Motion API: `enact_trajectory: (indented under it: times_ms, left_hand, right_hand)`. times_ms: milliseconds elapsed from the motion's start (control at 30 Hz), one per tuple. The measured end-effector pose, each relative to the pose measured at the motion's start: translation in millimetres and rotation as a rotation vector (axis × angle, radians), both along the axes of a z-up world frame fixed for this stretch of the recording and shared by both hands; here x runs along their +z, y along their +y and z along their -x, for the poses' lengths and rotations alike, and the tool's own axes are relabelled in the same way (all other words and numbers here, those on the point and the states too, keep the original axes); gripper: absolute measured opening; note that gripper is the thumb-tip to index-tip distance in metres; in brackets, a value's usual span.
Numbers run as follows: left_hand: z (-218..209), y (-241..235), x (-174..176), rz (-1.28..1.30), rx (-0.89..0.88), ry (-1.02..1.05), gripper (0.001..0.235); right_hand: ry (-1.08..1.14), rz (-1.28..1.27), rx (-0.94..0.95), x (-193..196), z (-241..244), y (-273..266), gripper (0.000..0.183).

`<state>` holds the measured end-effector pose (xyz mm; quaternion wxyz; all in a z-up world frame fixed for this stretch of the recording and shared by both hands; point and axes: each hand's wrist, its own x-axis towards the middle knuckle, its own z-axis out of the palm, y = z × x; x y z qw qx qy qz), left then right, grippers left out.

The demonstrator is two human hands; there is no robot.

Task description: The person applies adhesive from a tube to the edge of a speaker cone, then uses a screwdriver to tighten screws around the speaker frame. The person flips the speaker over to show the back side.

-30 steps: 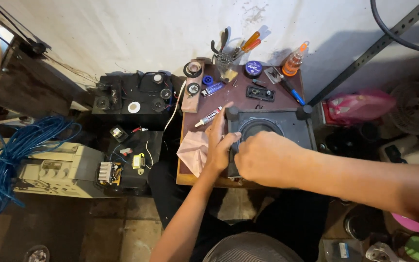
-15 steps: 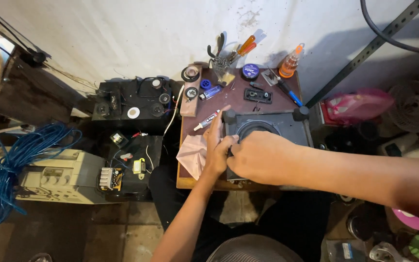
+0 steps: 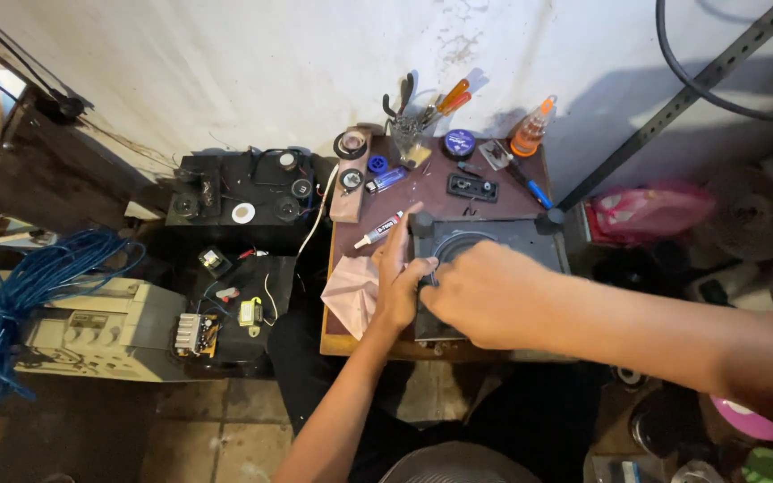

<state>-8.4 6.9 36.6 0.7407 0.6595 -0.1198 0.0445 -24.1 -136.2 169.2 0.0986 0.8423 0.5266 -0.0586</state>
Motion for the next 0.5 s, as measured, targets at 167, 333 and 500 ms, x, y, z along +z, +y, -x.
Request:
enact_trajectory:
  times_ms: [167,333,500]
  left_hand:
    - [-1.4,2.2,-4.6,-0.044,-0.002,-0.005,0.086]
    - [-6.3,-1.0,-19.3,-0.085,0.045,-0.024,0.085]
    - [-5.7,2.0,-14.4,-0.107,0.045,-0.011,0.085]
  right_hand:
    - [-0.054,-0.196,-0.059,26.7,-31.3,-19.7,0.022]
    - [0.001,-0.227,-0.191,-8.0,-67.4,-45.1,0.013]
    - [-0.032,-0.23,-0.207,-19.7,-74.7,-48.9,0.015]
